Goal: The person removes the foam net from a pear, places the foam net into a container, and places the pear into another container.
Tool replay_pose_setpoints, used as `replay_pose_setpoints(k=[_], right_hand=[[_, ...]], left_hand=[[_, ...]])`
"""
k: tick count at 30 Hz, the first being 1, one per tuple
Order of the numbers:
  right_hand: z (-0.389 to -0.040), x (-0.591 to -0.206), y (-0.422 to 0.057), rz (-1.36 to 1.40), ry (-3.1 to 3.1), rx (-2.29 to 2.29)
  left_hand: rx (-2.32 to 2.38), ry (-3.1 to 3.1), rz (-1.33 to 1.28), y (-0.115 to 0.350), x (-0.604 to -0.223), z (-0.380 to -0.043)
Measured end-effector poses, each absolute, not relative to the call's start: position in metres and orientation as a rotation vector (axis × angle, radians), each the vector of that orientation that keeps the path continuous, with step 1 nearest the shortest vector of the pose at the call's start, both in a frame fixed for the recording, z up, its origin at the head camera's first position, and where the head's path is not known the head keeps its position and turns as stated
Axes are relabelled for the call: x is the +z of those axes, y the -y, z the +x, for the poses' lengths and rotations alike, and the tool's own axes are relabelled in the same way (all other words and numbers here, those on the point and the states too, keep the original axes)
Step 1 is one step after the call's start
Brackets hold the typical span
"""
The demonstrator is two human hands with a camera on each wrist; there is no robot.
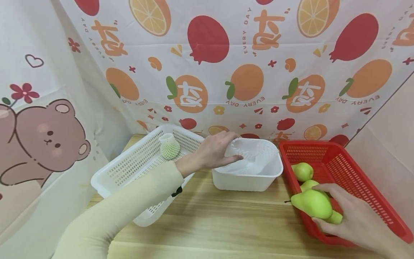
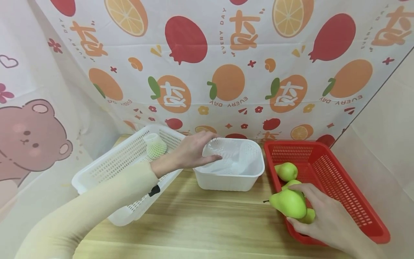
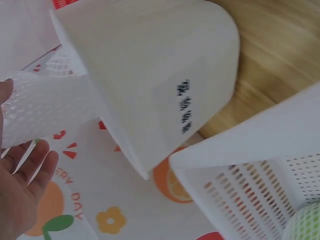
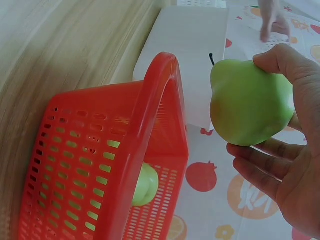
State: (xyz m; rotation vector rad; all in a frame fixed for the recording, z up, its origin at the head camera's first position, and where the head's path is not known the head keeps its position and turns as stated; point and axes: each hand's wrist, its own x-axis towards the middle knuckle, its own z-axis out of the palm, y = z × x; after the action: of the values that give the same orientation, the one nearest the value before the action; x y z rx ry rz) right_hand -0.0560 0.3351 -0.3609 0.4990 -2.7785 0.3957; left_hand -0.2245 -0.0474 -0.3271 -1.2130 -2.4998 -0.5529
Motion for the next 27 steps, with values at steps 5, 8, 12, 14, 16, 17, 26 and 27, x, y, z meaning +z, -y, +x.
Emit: replay_pose_setpoints(k=[5, 8, 12, 14, 16, 17, 26, 27], right_hand=[[-0.056, -0.361, -0.335, 0.498, 2.774, 0.401], [-0.057, -0.360, -0.334, 0.498, 2.771, 0.402], [-0.057, -0.360, -0.334, 0.516, 2.749, 0.395], [-0.057, -0.360, -0.335, 0.528, 2.734, 0.391], [-0.058, -0.359, -0.336, 0.530, 2.730, 0.391], [-0.059, -0.359, -0.337, 0.529, 2.731, 0.391], [-0.066, -0.357, -0.351, 0.538, 2.697, 0.369], [-0.067, -0.357, -0.353, 0.538, 2.693, 0.377]], left_hand=[[-0.489, 2.640, -1.191, 0.047, -0.337, -0.231], [-0.425, 2.721, -1.183, 0.046, -0.344, -0.234], [-0.371, 2.799, -1.168, 0.045, -0.350, -0.237], [-0.363, 2.819, -1.159, 0.046, -0.352, -0.237], [-0.362, 2.827, -1.148, 0.047, -0.353, -0.236], [-0.364, 2.825, -1.145, 0.048, -0.354, -0.235], [-0.341, 2.725, -1.129, 0.059, -0.354, -0.212], [-0.337, 2.711, -1.130, 0.059, -0.354, -0.208]])
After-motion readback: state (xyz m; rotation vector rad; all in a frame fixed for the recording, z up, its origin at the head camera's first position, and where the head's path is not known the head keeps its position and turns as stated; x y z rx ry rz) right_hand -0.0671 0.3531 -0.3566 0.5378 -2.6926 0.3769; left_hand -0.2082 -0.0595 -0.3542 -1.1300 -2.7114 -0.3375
